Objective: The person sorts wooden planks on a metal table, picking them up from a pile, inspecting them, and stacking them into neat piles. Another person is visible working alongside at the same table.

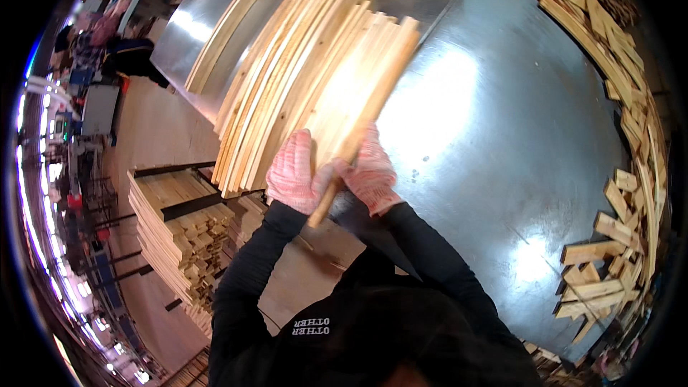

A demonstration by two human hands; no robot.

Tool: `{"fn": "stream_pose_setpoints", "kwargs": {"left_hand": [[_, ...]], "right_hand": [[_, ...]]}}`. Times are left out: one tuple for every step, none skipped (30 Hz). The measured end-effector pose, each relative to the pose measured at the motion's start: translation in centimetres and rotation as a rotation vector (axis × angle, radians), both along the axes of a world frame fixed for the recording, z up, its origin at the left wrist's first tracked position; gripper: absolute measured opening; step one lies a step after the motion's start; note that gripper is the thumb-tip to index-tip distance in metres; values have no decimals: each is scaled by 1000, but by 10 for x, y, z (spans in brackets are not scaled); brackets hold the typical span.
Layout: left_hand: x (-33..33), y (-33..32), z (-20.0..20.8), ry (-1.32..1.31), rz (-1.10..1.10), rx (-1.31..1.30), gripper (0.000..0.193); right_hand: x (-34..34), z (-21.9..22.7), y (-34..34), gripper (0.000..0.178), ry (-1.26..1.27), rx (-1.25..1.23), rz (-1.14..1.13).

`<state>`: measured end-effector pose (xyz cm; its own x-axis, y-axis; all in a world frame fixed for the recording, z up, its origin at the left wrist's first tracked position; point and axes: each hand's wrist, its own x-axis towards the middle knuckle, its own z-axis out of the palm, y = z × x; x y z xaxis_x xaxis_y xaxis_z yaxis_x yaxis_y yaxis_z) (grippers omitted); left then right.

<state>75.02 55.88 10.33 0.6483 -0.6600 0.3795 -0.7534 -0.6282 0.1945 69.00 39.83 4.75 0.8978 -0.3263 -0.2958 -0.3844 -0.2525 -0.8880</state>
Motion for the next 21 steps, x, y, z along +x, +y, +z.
{"fn": "stream_pose_setpoints", "kwargs": {"left_hand": [[-6,-11,-1,70,-93,-7,67],[-10,-21,-1,96,-104,124,72],[-15,-29,-4,126,-126,248,76],[-19,-37,-11,170,-134,336,78],[-22,-33,-16,235,-44,393,81],[-23,-34,-22,286,49,456,83],[-31,-30,-25,289,149,526,85],[-44,-26,-25,238,190,573,87],[-55,-12,-42,21,166,598,89],[-77,-35,-47,-136,61,360,87],[-106,-67,-46,126,-56,173,81],[-133,-105,-44,394,-193,-12,75],[-164,-136,-51,610,-248,-30,73],[-196,-170,-58,831,-294,-42,71],[-232,-215,-53,794,-330,190,70],[-271,-258,-48,824,-413,224,70],[-313,-309,-45,840,-492,253,70],[-351,-351,-43,745,-554,185,69],[-387,-398,-42,650,-618,118,68],[-419,-447,-50,603,-681,86,71],[-453,-493,-66,576,-742,49,74]], "right_hand": [[5,-9,8,83,-107,-328,-54],[-4,-19,-7,79,-11,-199,94],[-15,-4,-30,75,93,-70,231],[-46,-30,-46,66,-13,-183,296],[-78,-24,-75,59,-148,-237,217],[-108,-21,-116,57,-109,-401,115],[-143,-17,-155,55,-60,-563,32],[-203,-7,-208,56,-23,-758,-138],[-255,15,-247,59,198,-889,-323],[-322,13,-290,63,315,-971,-623],[-383,24,-325,69,427,-935,-875],[-447,18,-363,75,452,-1093,-996],[-485,43,-385,82,641,-894,-1089],[-519,36,-403,82,586,-734,-1232],[-555,22,-417,82,527,-568,-1370],[-579,-8,-424,81,524,-750,-1286],[-590,-40,-437,79,507,-929,-1196],[-581,13,-432,78,566,-778,-935],[-604,13,-441,78,491,-944,-923],[-634,9,-446,78,414,-1099,-908],[-669,13,-452,78,349,-1261,-878]]}}
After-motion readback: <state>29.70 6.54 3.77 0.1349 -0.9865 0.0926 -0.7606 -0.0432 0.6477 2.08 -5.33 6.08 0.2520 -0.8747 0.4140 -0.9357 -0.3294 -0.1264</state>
